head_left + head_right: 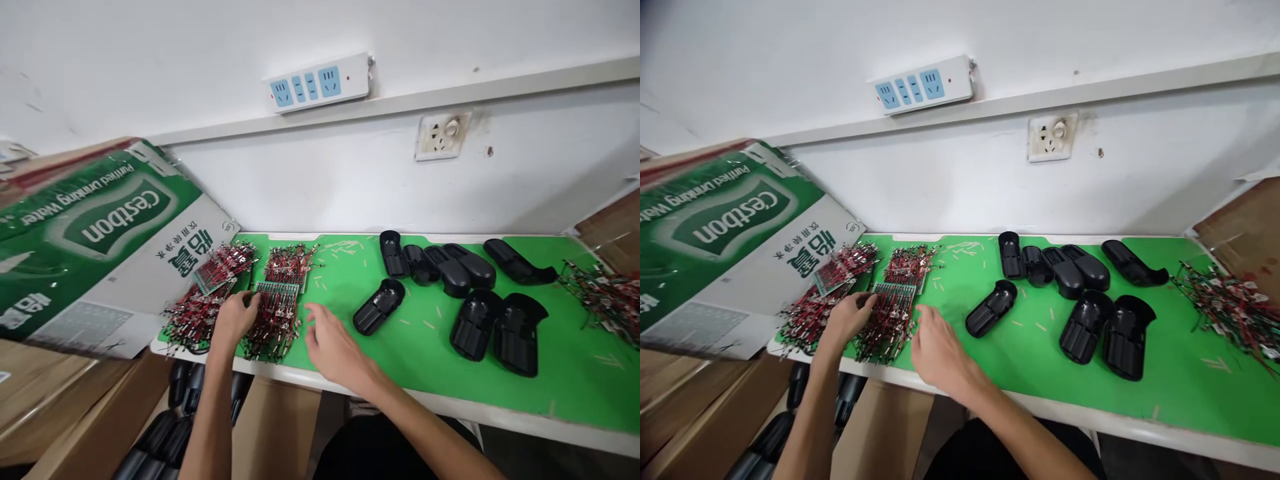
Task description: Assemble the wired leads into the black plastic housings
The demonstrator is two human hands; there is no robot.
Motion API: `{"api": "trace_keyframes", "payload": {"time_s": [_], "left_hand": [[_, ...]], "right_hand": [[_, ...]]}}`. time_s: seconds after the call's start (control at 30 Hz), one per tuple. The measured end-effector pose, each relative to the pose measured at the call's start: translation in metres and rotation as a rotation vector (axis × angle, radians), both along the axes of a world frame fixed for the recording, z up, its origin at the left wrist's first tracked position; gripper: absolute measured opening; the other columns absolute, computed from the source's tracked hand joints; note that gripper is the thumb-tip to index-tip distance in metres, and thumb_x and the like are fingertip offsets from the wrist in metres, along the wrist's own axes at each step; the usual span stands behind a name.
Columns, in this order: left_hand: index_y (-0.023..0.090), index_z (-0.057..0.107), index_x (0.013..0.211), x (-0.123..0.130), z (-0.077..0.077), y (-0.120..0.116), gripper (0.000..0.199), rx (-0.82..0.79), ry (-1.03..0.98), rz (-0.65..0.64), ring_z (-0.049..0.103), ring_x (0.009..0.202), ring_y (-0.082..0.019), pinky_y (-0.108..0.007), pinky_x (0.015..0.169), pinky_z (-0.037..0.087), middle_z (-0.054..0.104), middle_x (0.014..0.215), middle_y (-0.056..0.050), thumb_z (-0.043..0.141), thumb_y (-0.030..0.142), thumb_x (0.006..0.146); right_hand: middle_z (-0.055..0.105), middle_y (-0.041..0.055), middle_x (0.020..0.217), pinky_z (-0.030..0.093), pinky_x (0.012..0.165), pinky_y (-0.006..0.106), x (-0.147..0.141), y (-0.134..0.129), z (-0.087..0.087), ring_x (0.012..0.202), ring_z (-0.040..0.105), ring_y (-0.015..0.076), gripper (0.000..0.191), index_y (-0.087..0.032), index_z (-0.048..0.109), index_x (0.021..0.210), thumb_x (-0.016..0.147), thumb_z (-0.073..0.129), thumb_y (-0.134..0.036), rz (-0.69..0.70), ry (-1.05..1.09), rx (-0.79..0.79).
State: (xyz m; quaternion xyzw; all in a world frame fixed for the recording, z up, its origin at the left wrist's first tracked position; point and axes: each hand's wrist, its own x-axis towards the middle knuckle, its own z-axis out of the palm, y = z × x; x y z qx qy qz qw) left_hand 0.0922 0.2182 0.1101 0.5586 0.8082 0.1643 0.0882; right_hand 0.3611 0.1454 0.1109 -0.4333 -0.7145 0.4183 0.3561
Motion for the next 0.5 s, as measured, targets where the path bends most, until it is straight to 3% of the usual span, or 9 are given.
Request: {"api": "trace_keyframes", "payload": {"time_s": [0.1,0.2,0.37,0.5], "left_hand": [[0.015,0.075,0.097,-0.002,-0.001,-0.003,0.048,-0.008,-0.053,0.033,0.072,0.097,-0.037,-0.045,0.092,0.054,0.077,0.095,-0.019,0.058,0.054,0.076],[0.015,0.075,0.097,-0.009,0.003,-0.008,0.048,0.004,-0.134,0.059,0.073,0.092,-0.034,-0.042,0.088,0.055,0.078,0.092,-0.016,0.061,0.054,0.074],[0.014,0.074,0.106,-0.021,0.013,-0.014,0.056,0.070,-0.268,0.061,0.073,0.098,-0.028,-0.037,0.091,0.055,0.078,0.104,-0.013,0.056,0.059,0.078],[0.014,0.073,0.104,-0.017,0.019,-0.018,0.054,0.158,-0.395,-0.017,0.072,0.098,-0.027,-0.037,0.092,0.055,0.078,0.105,-0.012,0.066,0.059,0.073]], "right_hand": [[0.060,0.0229,0.130,0.044,0.111,0.048,-0.041,0.021,-0.014,0.124,0.059,0.0326,0.054,-0.002,0.043,0.147,0.093,0.049,-0.008,-0.004,-0.023,-0.138],[0.056,0.0246,0.135,0.043,0.111,0.049,-0.061,0.030,-0.024,0.125,0.058,0.0334,0.061,-0.001,0.039,0.151,0.092,0.053,-0.011,-0.057,0.001,-0.225],[0.064,0.0207,0.126,0.043,0.109,0.046,-0.063,0.037,-0.033,0.120,0.061,0.0306,0.056,-0.002,0.046,0.146,0.092,0.055,-0.015,-0.090,0.100,-0.296],[0.067,0.0164,0.118,0.046,0.103,0.041,-0.059,0.042,-0.037,0.111,0.065,0.0273,0.048,-0.006,0.049,0.141,0.096,0.056,-0.023,-0.106,0.139,-0.332]]}}
